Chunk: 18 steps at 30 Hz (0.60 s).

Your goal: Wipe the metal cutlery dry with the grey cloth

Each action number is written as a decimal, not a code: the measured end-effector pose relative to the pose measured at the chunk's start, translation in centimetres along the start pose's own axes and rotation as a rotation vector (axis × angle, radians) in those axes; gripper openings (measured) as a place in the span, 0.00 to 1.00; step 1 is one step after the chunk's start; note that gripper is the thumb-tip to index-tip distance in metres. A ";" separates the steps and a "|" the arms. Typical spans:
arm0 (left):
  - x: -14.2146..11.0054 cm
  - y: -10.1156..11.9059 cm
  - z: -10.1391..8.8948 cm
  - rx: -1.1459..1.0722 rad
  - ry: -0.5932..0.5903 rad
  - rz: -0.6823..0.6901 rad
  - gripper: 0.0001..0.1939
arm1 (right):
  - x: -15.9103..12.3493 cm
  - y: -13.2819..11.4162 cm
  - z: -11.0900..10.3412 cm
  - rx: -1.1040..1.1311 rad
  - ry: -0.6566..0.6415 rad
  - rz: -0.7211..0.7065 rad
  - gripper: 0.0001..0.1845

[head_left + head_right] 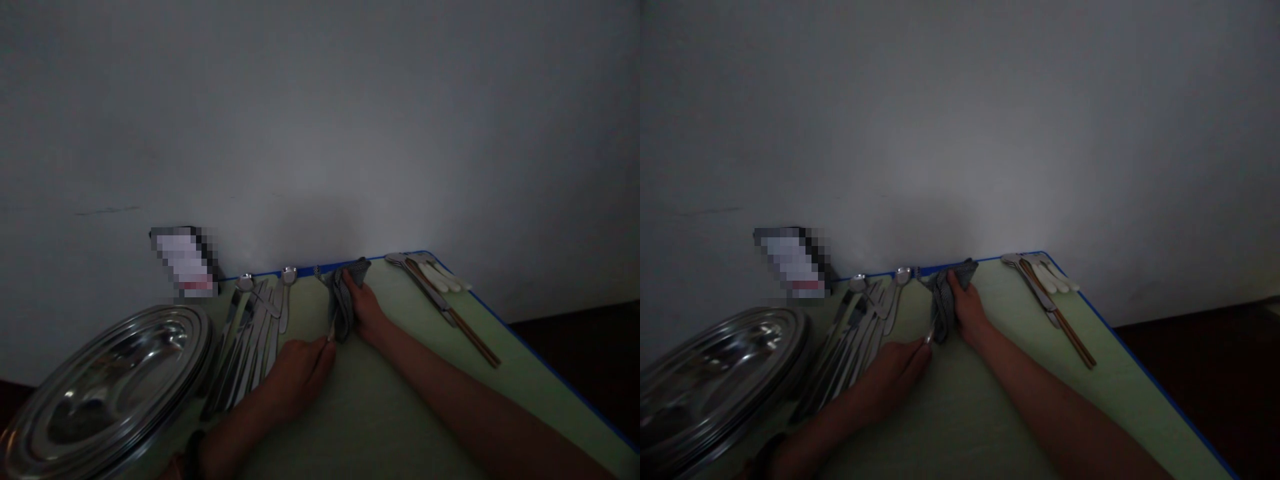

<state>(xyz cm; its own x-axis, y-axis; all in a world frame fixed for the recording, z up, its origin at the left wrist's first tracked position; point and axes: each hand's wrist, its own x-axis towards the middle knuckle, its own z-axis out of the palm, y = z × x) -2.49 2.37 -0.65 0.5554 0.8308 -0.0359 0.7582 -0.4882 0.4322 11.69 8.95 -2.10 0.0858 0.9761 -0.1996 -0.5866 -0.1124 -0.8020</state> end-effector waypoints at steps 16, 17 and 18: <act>-0.7 0.3 -1.0 0.107 -0.071 0.241 0.16 | -0.1 0.0 -0.1 -0.022 -0.002 0.000 0.17; -0.7 0.2 -0.8 0.105 -0.060 0.234 0.16 | -0.1 0.0 0.0 -0.017 -0.021 0.012 0.17; -0.7 0.2 -0.7 0.099 -0.046 0.224 0.16 | -0.2 0.0 0.0 -0.018 -0.051 0.030 0.16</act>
<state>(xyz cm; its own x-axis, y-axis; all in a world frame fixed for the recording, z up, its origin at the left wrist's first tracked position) -2.98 1.89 0.04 0.7265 0.6871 0.0092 0.6431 -0.6845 0.3434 11.68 8.74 -2.04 0.0270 0.9804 -0.1953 -0.5738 -0.1447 -0.8061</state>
